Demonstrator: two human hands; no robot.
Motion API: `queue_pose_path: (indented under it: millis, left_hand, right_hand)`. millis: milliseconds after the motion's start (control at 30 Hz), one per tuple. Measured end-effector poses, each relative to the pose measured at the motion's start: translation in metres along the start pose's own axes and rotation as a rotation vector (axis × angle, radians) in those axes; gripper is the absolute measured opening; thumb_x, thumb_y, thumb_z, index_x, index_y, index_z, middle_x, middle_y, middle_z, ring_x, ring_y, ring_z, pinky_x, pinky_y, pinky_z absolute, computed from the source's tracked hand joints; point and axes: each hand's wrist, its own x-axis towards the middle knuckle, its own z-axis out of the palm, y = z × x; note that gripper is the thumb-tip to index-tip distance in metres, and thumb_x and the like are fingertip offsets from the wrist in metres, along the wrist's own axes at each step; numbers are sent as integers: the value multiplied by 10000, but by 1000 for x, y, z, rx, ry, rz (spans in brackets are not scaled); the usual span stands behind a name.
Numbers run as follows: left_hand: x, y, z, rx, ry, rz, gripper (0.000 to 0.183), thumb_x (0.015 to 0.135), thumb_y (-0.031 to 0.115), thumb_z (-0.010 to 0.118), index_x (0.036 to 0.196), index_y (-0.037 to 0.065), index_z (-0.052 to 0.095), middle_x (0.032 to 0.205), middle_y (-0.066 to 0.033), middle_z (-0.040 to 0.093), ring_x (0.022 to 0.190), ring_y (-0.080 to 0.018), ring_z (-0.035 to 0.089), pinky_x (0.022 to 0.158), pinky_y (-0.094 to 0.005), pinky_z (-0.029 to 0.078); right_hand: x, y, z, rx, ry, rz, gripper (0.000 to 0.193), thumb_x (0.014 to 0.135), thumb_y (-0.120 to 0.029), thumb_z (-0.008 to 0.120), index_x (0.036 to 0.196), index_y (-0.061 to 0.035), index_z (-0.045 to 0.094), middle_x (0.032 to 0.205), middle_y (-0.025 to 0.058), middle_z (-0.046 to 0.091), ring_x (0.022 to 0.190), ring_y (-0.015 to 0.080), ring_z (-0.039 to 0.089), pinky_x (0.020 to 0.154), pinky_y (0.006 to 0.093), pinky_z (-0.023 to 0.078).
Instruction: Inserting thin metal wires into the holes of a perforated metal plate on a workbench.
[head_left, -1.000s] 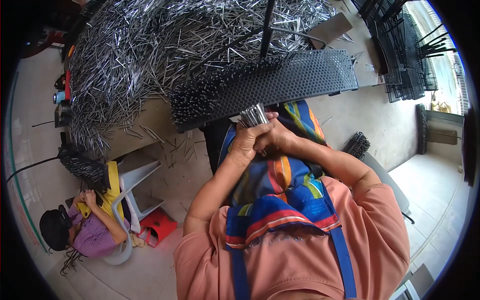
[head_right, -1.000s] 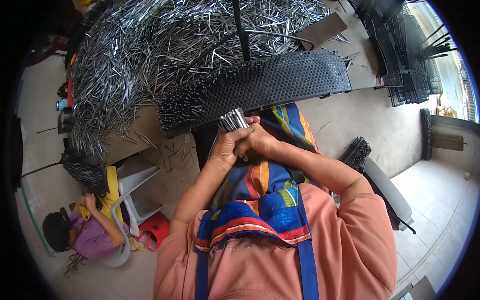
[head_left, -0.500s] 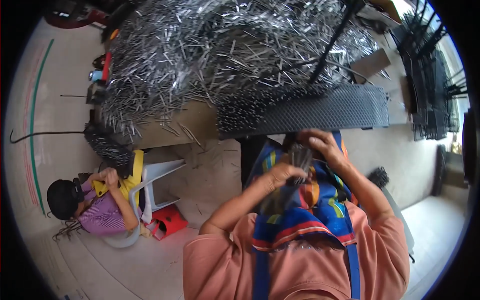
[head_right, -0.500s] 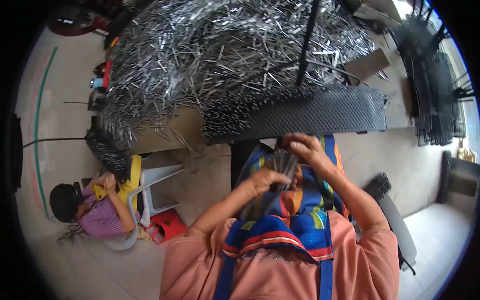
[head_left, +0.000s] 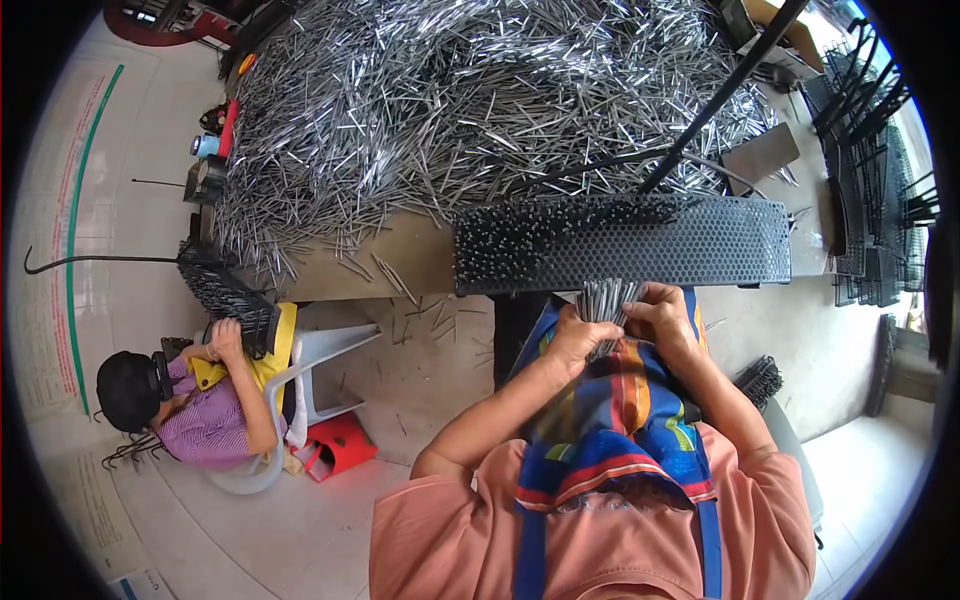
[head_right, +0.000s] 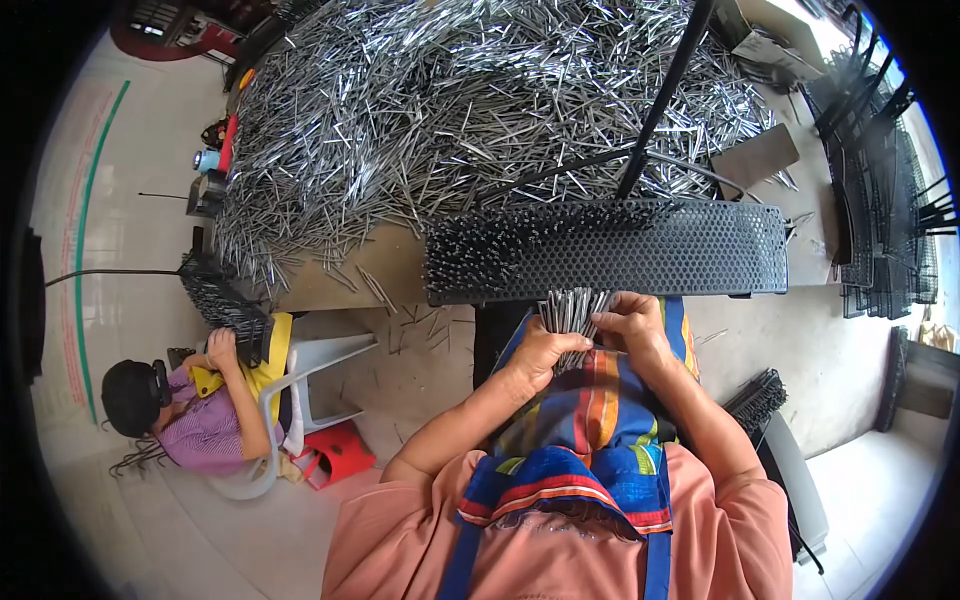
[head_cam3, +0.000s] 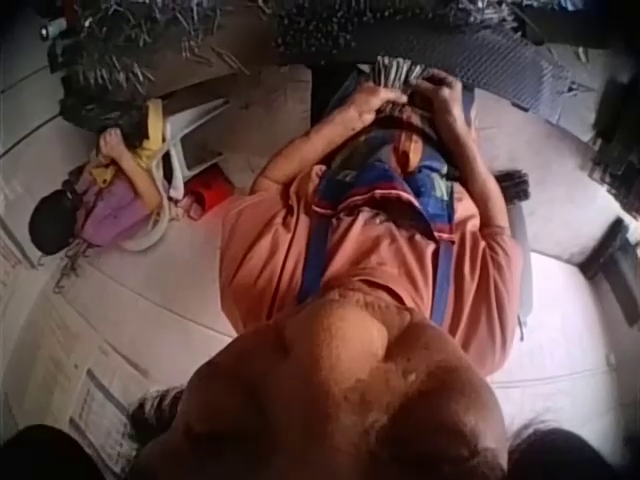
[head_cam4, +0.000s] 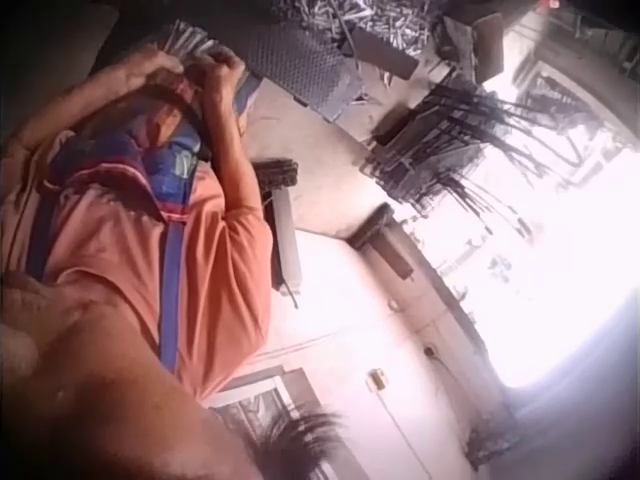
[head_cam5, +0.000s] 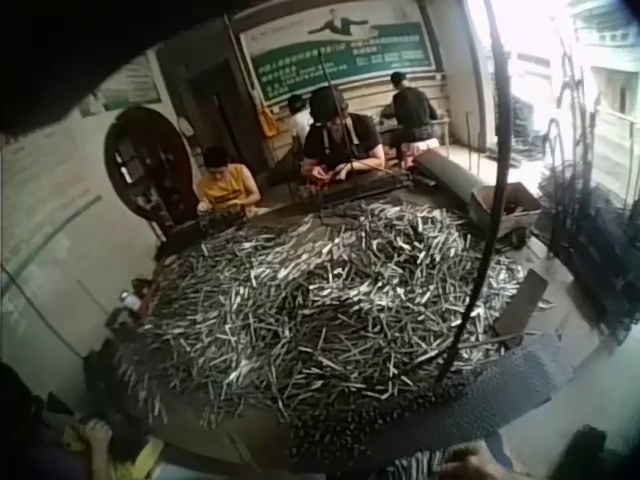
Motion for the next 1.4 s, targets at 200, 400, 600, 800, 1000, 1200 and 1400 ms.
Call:
queue_pose_path:
  millis: [200, 400, 600, 800, 1000, 1200, 1400]
  left_hand:
    - [2, 2, -2, -8, 8, -18, 360, 663, -110, 707, 996, 27, 695, 904, -40, 700, 775, -161, 681, 703, -288, 562]
    - [2, -16, -30, -191, -58, -120, 349, 763, -89, 645, 1101, -3, 636, 970, -96, 691, 809, -223, 702, 711, -371, 603]
    - [-7, -9, -31, -112, -131, -167, 309, 767, -72, 648, 1072, -16, 637, 914, -140, 702, 775, -245, 707, 686, -376, 607]
    - [3, -7, -30, -163, 56, -68, 307, 749, -92, 653, 1048, -27, 636, 882, -141, 703, 739, -240, 702, 705, -359, 599]
    - [2, 1, -19, -193, 94, -13, 287, 704, -118, 699, 970, -19, 654, 871, -90, 693, 716, -213, 686, 683, -335, 586]
    - [8, -1, -18, -149, 53, -2, 344, 713, -112, 691, 1028, 22, 658, 900, -85, 699, 809, -206, 686, 734, -346, 589]
    - [15, -15, -18, -206, 95, -4, 350, 714, -125, 685, 1031, 20, 654, 912, -96, 696, 764, -216, 686, 692, -353, 595]
  right_hand:
    - [3, -21, 0, -56, -67, 81, 170, 854, -161, 697, 749, -65, 604, 617, -9, 531, 503, 81, 476, 449, 241, 335]
    - [11, -24, -9, -18, -67, -4, 73, 861, -111, 686, 841, -48, 655, 646, -6, 593, 506, 76, 500, 466, 219, 374]
    - [26, -30, -10, -63, 196, -544, 51, 882, 4, 644, 920, -12, 674, 745, -3, 619, 594, 57, 528, 536, 199, 414]
    - [61, -36, 12, -415, 242, -997, 93, 851, 47, 648, 927, 7, 684, 830, -1, 631, 618, 41, 517, 544, 190, 395]
    - [66, -40, 15, -458, 258, -930, 124, 791, 41, 699, 909, 1, 704, 836, 68, 662, 732, 112, 608, 649, 232, 461]
    - [71, -41, 13, -480, 216, -997, 128, 785, 32, 709, 909, 1, 709, 847, 68, 667, 751, 122, 622, 675, 232, 472]
    - [60, -40, 17, -647, 190, -1107, 167, 757, 28, 720, 920, -5, 712, 897, 99, 682, 769, 175, 657, 690, 255, 491]
